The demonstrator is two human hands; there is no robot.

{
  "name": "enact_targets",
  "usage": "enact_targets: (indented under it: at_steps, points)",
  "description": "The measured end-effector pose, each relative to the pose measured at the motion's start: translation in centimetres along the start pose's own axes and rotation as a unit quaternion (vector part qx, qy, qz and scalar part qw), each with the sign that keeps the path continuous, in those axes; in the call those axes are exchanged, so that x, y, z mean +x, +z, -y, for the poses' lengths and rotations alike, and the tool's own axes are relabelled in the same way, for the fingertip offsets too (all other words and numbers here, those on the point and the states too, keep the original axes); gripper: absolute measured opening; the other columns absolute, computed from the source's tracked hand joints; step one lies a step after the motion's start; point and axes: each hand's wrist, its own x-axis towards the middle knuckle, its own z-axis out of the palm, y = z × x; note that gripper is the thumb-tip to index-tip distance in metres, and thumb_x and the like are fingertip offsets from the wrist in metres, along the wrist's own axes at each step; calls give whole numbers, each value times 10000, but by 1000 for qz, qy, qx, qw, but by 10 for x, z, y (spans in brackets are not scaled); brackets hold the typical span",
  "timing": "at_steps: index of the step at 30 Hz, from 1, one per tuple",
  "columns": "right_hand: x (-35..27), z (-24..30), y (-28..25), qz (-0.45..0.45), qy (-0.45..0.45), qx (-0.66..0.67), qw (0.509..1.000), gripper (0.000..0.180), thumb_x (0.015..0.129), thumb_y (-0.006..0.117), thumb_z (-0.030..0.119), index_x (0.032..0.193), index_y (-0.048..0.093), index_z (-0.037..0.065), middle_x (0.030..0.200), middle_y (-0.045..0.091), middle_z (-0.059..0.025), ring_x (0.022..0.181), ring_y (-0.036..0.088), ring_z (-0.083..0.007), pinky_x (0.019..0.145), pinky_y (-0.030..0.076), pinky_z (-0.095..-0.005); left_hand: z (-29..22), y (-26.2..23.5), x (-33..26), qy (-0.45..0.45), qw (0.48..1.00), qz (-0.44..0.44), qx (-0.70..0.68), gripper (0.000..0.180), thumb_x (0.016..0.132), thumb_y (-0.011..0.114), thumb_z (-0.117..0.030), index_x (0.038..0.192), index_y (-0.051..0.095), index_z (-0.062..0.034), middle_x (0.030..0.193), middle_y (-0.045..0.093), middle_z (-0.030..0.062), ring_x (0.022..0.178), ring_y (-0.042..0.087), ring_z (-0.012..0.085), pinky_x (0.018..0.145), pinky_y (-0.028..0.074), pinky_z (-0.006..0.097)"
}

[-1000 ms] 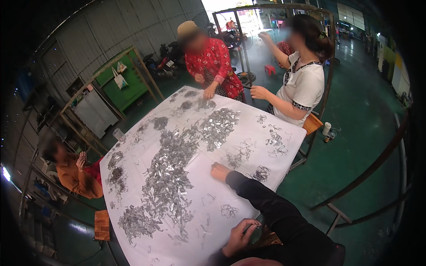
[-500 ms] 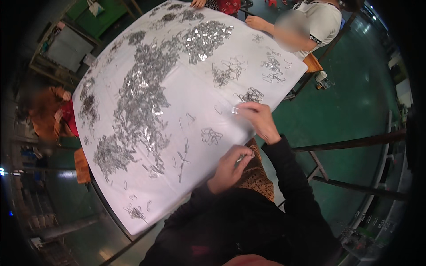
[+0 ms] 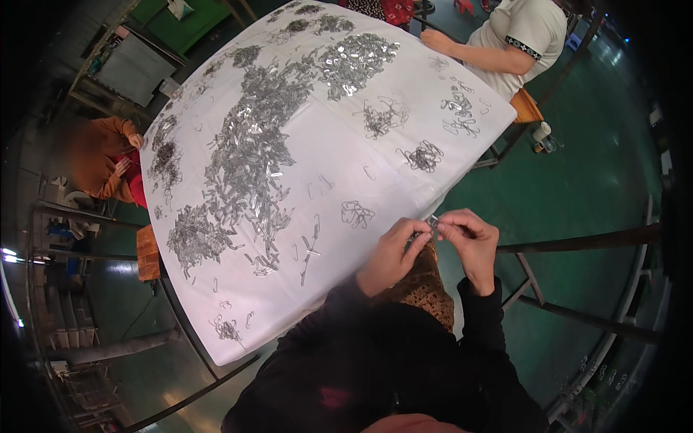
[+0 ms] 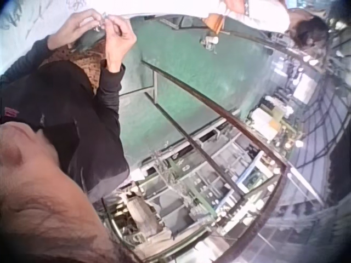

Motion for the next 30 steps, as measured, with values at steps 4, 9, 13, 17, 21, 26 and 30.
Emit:
enact_targets:
  at_steps: [4,9,13,17,21,26,30]
  points:
    - [2,-4,0,-34,8,37,999,105,812,652,-147,888,680,-81,853,638,-79,727,639,-126,675,525,-224,4,2,3,-28,999,11,18,155,920,616,-64,1065,576,-24,984,614,148,887,630,304,769,499,354]
    - [5,-17,2,-35,2,71,997,118,812,657,-146,907,674,-78,862,642,-82,732,650,-125,665,533,-223,20,-8,14,-10,998,-21,51,301,900,645,-75,1191,577,-44,1108,635,148,923,639,257,845,497,339]
    - [9,-20,-2,-27,-27,-7,999,142,803,670,-133,919,689,-53,888,655,-73,712,631,-102,622,499,-205,69,-69,85,-72,981,-103,150,229,843,685,-63,1071,688,-32,1030,703,113,930,653,190,812,501,298]
    - [13,-19,-6,-9,-16,3,1000,164,790,674,-136,919,707,-40,906,654,-71,731,624,-96,625,493,-195,110,-120,129,-67,919,71,381,118,811,689,-68,915,740,-46,904,714,95,871,654,239,767,513,310]
    - [14,-16,-10,-19,17,1,1000,158,796,668,-139,920,703,-48,910,650,-64,729,616,-87,636,500,-197,135,-120,124,60,900,166,400,92,796,682,-84,873,713,-42,874,684,86,875,627,274,749,520,342]
    - [13,-14,-9,-56,40,78,995,141,808,668,-129,929,695,-62,911,647,-60,721,606,-83,651,505,-202,137,-116,101,101,874,143,454,98,838,643,-88,906,612,-24,908,624,84,887,598,293,745,519,385]
    - [10,-11,-11,-58,-2,62,996,125,817,661,-118,931,689,-75,927,651,-72,719,602,-93,662,504,-212,106,-96,86,56,928,66,362,72,906,582,-65,958,577,-16,906,616,149,849,606,321,726,506,389]
